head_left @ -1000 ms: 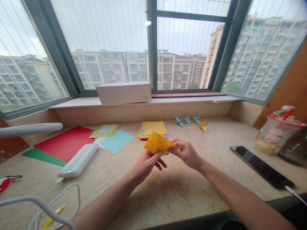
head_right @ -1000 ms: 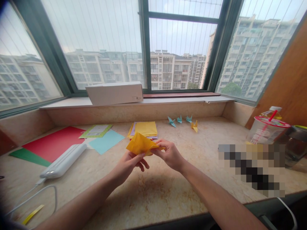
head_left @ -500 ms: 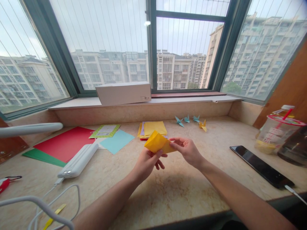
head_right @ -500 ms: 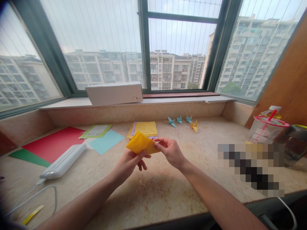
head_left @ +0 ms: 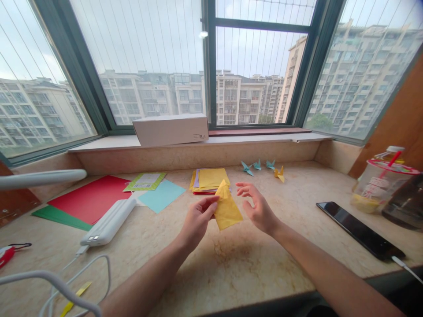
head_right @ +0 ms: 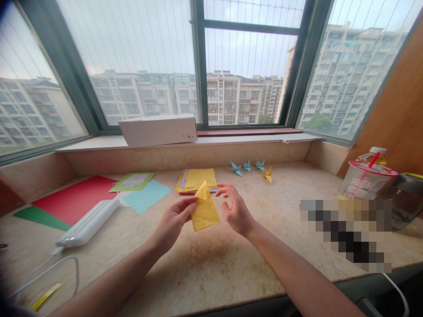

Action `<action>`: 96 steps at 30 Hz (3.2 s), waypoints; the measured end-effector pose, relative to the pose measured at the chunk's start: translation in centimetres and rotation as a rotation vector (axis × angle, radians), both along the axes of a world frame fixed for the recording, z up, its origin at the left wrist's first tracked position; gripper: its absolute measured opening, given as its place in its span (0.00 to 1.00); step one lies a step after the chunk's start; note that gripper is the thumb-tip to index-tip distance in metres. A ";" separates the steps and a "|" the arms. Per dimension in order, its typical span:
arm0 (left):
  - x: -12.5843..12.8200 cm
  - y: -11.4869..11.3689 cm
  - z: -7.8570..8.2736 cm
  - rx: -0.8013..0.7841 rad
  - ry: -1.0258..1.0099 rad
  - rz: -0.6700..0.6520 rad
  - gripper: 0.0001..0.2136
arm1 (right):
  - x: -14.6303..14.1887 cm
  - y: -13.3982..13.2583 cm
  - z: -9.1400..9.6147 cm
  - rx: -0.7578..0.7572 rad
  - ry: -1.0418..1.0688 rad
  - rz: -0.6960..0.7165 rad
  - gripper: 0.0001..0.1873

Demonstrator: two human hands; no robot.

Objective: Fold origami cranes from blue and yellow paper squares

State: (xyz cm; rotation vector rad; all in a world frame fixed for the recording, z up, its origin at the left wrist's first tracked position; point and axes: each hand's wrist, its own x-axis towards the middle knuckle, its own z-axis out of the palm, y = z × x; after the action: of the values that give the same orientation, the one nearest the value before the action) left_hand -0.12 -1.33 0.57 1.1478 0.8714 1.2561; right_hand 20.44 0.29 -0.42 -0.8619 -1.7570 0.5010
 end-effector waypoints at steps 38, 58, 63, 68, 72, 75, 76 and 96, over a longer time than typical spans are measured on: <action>0.4 0.1 -0.7 0.162 0.118 -0.025 0.15 | -1.6 -1.5 0.1 -0.262 0.117 0.296 0.15; 0.3 -0.4 -0.5 0.175 0.174 -0.020 0.12 | -2.6 -1.6 -0.1 -0.296 0.068 0.440 0.19; 0.5 -1.0 -0.1 0.192 0.138 -0.119 0.13 | -2.3 -1.2 -0.4 -0.289 0.088 0.365 0.18; 0.4 -1.2 0.1 0.210 0.126 -0.147 0.12 | -2.3 -1.5 0.0 -0.284 0.035 0.349 0.19; 0.4 -1.2 0.2 0.227 0.143 -0.115 0.13 | -2.3 -1.7 0.4 -0.295 0.033 0.362 0.18; 0.4 -1.2 0.3 0.236 0.162 -0.108 0.13 | -2.2 -1.9 0.6 -0.299 0.047 0.377 0.18; 0.4 -1.2 0.3 0.239 0.165 -0.111 0.14 | -2.2 -1.9 0.6 -0.299 0.047 0.373 0.18; 0.3 -0.1 -1.4 0.317 0.220 -0.136 0.14 | -2.3 -1.3 -0.2 -0.259 0.024 0.257 0.16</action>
State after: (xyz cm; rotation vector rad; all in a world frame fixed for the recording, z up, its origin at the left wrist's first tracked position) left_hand 0.19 -1.41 -0.81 1.5949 0.7549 1.1978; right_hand 18.11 -1.00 -0.67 -0.8065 -1.8156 0.9202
